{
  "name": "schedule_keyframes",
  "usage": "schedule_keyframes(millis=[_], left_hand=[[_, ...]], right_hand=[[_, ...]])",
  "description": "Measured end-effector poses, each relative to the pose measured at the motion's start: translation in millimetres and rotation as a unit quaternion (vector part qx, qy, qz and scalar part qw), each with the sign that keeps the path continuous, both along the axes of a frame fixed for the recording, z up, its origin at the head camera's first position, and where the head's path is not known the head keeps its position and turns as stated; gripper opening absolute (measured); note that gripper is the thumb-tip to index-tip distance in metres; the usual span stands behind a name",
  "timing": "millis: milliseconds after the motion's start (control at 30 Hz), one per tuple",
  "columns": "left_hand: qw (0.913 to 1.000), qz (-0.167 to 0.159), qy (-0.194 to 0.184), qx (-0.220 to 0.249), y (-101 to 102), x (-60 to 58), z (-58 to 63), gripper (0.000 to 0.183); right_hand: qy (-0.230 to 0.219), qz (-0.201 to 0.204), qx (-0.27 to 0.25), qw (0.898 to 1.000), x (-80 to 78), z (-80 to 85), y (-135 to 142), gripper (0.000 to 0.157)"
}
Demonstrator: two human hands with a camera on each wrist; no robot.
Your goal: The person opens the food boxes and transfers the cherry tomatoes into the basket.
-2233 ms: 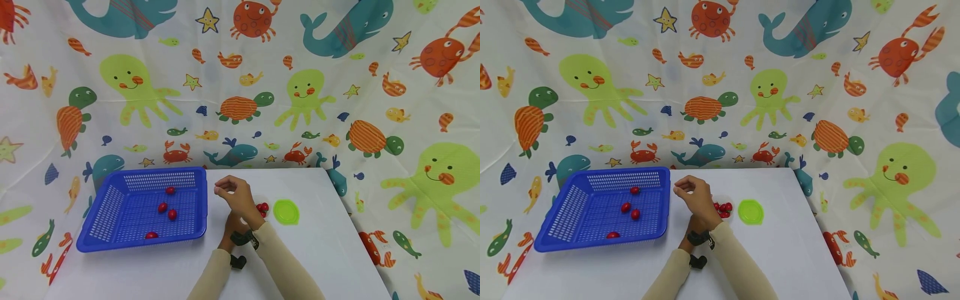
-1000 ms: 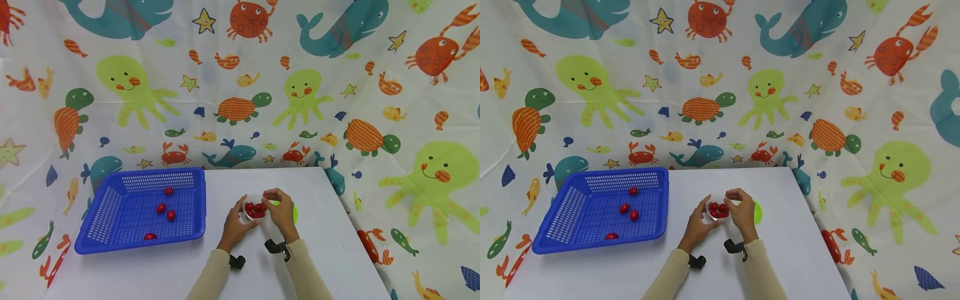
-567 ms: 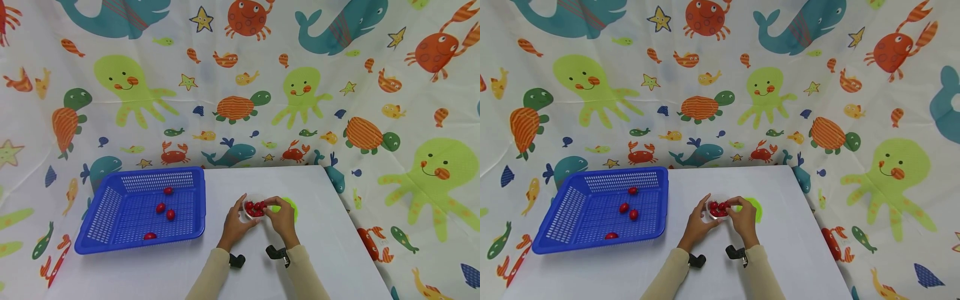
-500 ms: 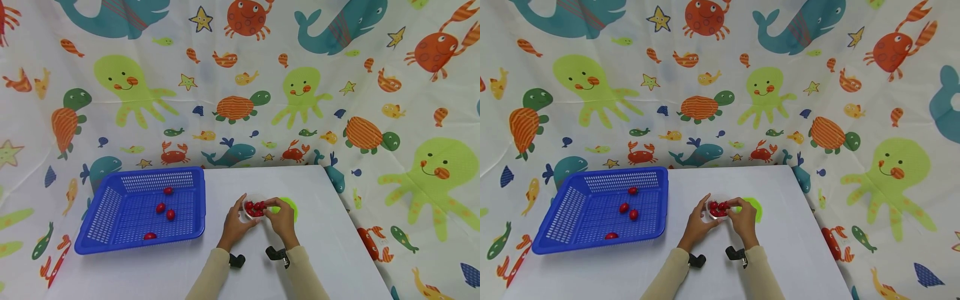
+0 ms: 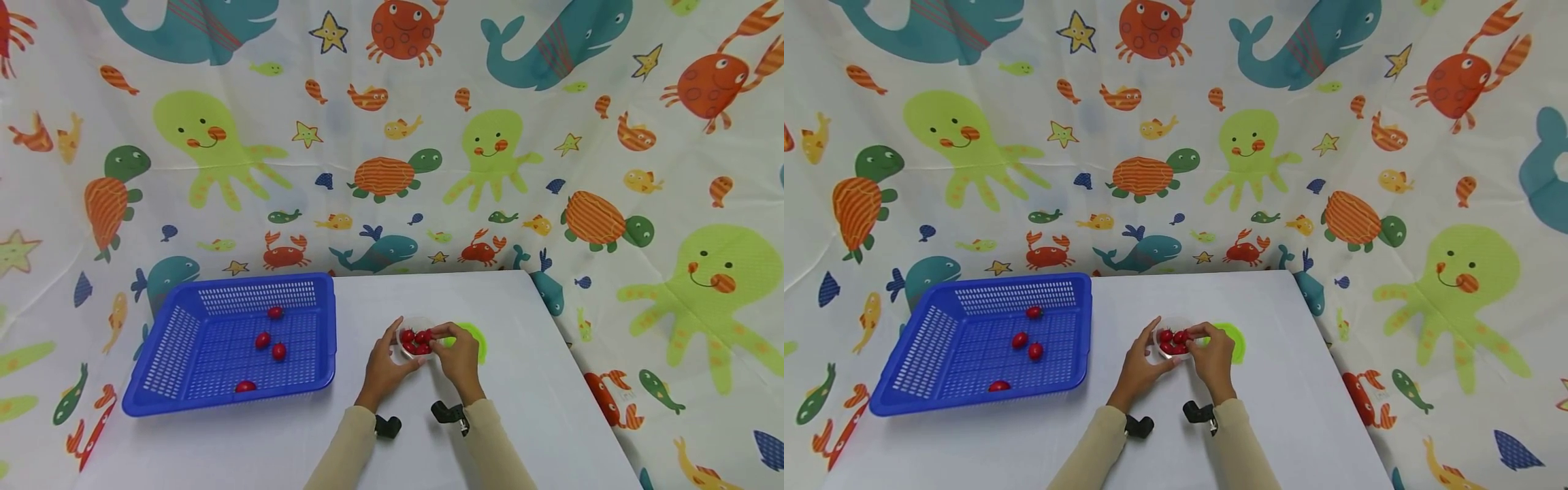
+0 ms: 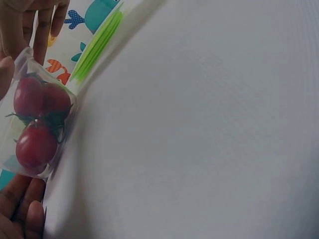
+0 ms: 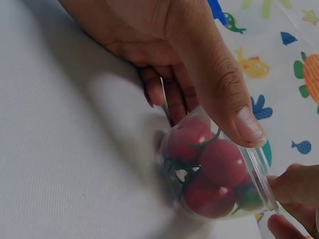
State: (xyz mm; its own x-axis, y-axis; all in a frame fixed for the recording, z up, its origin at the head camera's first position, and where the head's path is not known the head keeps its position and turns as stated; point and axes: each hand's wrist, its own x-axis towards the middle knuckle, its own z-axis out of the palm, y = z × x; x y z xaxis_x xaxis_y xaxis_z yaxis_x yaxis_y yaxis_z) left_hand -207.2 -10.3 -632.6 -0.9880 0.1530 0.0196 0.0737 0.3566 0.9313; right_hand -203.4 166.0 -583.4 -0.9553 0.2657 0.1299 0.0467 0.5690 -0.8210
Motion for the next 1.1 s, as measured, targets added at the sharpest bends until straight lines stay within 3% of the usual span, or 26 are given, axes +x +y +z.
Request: schedule_keyframes(millis=[333,600,1100], left_hand=[[1.0000,-0.001,0.009,0.001,-1,0.5,-0.9,0.097],[0.9999,0.003,0.010,0.001,0,0.7,0.0,0.097],[1.0000,0.008,0.006,-0.001,-1,0.2,-1.1,0.097]], right_hand=[[0.025,-0.009,0.006,1.000,0.0,1.9,-1,0.017],[0.064,-0.012,-0.014,0.998,-0.8,5.6,-2,0.016],[0.087,-0.001,-0.053,0.995,2.7,18.7,-21,0.018]])
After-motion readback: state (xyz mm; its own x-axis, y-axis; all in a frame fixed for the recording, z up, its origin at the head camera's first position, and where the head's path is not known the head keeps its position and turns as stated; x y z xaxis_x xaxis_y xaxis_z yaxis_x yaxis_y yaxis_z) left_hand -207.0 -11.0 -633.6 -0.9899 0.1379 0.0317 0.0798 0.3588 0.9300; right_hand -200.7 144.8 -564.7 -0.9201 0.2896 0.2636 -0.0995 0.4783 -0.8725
